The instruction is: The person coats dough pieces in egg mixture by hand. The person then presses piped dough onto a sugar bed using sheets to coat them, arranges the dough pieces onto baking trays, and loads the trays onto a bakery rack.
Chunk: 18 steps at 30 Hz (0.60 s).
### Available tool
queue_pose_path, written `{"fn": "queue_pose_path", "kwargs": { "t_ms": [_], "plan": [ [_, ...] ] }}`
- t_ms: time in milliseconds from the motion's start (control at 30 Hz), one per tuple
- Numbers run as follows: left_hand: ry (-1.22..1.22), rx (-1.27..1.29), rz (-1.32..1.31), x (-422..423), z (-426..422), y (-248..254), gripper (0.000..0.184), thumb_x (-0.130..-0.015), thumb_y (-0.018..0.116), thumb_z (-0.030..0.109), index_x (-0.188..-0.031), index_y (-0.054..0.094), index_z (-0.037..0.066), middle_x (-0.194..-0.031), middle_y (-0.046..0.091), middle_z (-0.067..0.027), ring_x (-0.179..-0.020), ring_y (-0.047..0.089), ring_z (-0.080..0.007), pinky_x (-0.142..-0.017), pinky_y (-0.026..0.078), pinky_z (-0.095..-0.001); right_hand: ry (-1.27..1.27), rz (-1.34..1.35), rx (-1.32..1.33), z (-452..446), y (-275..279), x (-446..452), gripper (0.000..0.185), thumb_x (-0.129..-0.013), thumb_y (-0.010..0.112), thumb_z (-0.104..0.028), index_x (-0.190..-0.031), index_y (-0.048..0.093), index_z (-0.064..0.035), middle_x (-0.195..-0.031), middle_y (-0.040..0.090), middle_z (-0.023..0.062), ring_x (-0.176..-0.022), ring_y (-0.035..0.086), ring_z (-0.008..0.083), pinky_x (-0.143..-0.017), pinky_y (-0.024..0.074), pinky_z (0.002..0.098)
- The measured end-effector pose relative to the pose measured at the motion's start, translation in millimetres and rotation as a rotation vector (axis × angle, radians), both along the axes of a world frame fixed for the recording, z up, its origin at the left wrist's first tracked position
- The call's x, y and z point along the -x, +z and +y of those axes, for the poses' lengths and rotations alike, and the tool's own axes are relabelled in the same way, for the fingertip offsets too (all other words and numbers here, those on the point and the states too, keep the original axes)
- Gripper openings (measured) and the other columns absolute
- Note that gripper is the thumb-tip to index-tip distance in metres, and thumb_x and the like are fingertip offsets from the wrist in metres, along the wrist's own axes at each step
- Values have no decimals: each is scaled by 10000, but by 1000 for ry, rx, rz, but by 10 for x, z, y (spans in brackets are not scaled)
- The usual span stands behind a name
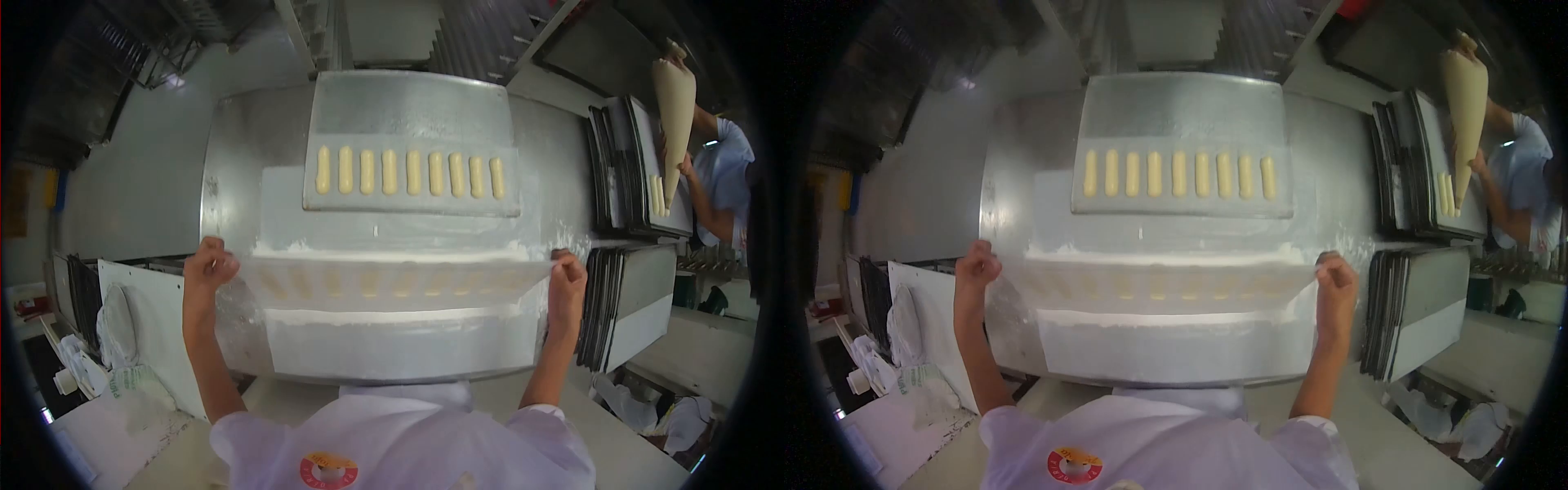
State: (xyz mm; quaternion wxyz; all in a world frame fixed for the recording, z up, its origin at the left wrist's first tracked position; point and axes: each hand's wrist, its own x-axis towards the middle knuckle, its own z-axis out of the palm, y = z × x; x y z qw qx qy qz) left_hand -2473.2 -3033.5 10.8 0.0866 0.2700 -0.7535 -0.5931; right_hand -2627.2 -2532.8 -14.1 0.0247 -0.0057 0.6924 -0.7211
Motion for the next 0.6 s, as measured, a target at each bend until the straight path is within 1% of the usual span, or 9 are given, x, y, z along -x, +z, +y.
{"fn": "queue_pose_path", "kwargs": {
  "t_ms": [33,100,133,333,367,433,500,567,600],
  "plan": [
    [-14,50,3,205,-67,45,168,-675,685,24,-692,518,17,-801,401,5,-743,385,-99,-709,312,-217,0,18,14,-20,-14,206,85,-765,652,-49,-757,567,-55,-789,488,-14,-801,447,101,-795,327,243],
    [-42,78,130,716,-153,44,208,-696,714,110,-710,534,8,-805,436,4,-750,399,-124,-737,329,-236,21,24,-78,-21,-37,722,89,-832,643,-114,-839,572,-60,-849,486,-23,-816,422,79,-792,314,225],
    [-33,87,204,1000,-181,24,222,-706,722,148,-724,554,4,-818,453,3,-754,407,-130,-743,335,-245,-1,79,-50,-101,-2,986,91,-816,652,-115,-825,585,-54,-846,511,-20,-827,446,84,-802,326,233],
    [-79,277,381,2408,-556,-27,208,-695,762,150,-792,652,2,-877,533,-20,-765,451,-140,-716,361,-262,4,311,-12,-359,14,2488,99,-804,673,-141,-856,628,-69,-853,559,-26,-847,476,88,-805,346,239],
    [-76,280,392,2576,-599,-144,208,-695,762,150,-792,652,2,-877,533,-20,-765,451,-140,-716,361,-262,6,322,-9,-352,-99,2658,99,-804,673,-141,-856,628,-69,-853,559,-26,-847,476,88,-805,346,239],
    [-137,502,513,2852,-672,-474,195,-687,779,169,-784,678,33,-882,540,-26,-762,463,-145,-698,372,-273,136,321,-114,-321,-525,2963,77,-833,647,-138,-876,619,-81,-861,546,-42,-802,465,72,-783,350,228],
    [-176,374,558,3012,-672,-915,164,-677,785,133,-775,685,46,-843,556,-32,-775,478,-140,-678,392,-283,165,304,-199,-281,-1008,3170,93,-804,666,-126,-881,633,-84,-853,553,-22,-798,482,85,-767,376,250],
    [-133,567,370,2938,-532,-1191,145,-678,767,74,-782,678,26,-789,569,-38,-759,503,-151,-664,415,-290,216,307,-436,-336,-1336,3146,126,-793,669,-111,-905,639,-62,-828,544,-7,-791,490,99,-735,399,261],
    [-140,565,299,2901,-521,-1413,149,-682,759,63,-796,673,19,-774,572,-41,-741,508,-158,-666,420,-292,211,312,-430,-353,-1349,3104,126,-793,669,-111,-905,639,-62,-828,544,-7,-791,490,99,-735,399,261]
  ]
}}
